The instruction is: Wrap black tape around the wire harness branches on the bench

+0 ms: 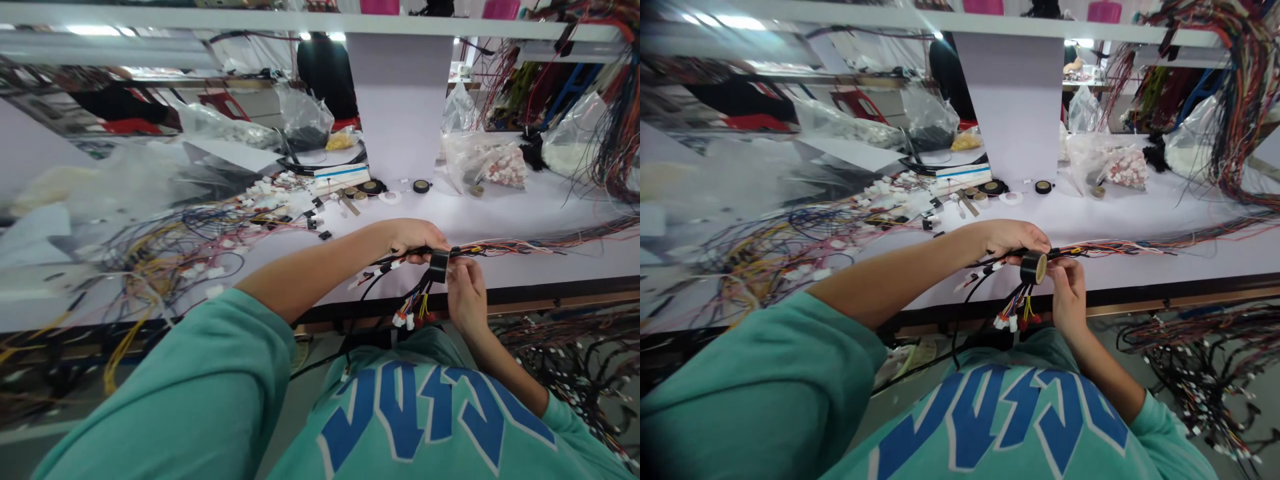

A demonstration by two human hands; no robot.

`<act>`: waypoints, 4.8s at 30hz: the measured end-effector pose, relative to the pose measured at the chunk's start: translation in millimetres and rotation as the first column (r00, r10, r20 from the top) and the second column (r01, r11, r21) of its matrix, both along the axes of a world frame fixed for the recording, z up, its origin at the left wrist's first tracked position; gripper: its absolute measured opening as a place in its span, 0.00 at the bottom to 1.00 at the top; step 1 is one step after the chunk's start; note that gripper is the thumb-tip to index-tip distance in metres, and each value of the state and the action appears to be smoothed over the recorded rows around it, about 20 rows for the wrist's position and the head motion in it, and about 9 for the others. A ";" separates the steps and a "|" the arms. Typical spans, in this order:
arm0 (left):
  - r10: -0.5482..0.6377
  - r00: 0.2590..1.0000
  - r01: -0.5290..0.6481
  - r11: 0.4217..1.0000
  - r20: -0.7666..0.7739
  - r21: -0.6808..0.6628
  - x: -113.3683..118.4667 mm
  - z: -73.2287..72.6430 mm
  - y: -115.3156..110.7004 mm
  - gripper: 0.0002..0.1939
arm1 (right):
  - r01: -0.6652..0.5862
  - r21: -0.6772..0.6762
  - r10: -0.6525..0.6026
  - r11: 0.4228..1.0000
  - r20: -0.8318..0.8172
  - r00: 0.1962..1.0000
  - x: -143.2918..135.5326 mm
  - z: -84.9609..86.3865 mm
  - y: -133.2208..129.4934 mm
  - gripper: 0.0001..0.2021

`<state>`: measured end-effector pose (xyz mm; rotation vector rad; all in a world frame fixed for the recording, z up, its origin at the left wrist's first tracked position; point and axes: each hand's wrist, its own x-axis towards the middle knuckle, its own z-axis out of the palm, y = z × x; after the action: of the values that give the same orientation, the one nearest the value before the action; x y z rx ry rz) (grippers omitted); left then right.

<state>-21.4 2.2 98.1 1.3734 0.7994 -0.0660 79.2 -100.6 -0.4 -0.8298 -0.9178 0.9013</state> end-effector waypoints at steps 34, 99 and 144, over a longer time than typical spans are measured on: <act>-0.027 0.840 0.478 0.511 -0.543 0.715 -11.1 23.5 -10.7 0.11 | -0.234 -0.335 0.282 0.913 0.101 0.954 -5.5 21.6 20.6 0.15; 0.270 0.819 0.322 0.515 -0.506 0.795 14.3 -22.3 -15.8 0.22 | -0.125 -0.216 0.225 0.968 0.535 0.814 26.6 1.7 47.8 0.08; 0.277 0.960 -0.260 0.934 -0.037 0.246 23.3 -31.2 -13.8 0.09 | 0.055 -0.389 0.120 0.919 0.411 0.904 37.7 15.0 25.3 0.26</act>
<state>1.9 -11.6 67.0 1.4801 1.0764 0.2031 116.9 -75.4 14.6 -1.4052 -1.1509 0.9672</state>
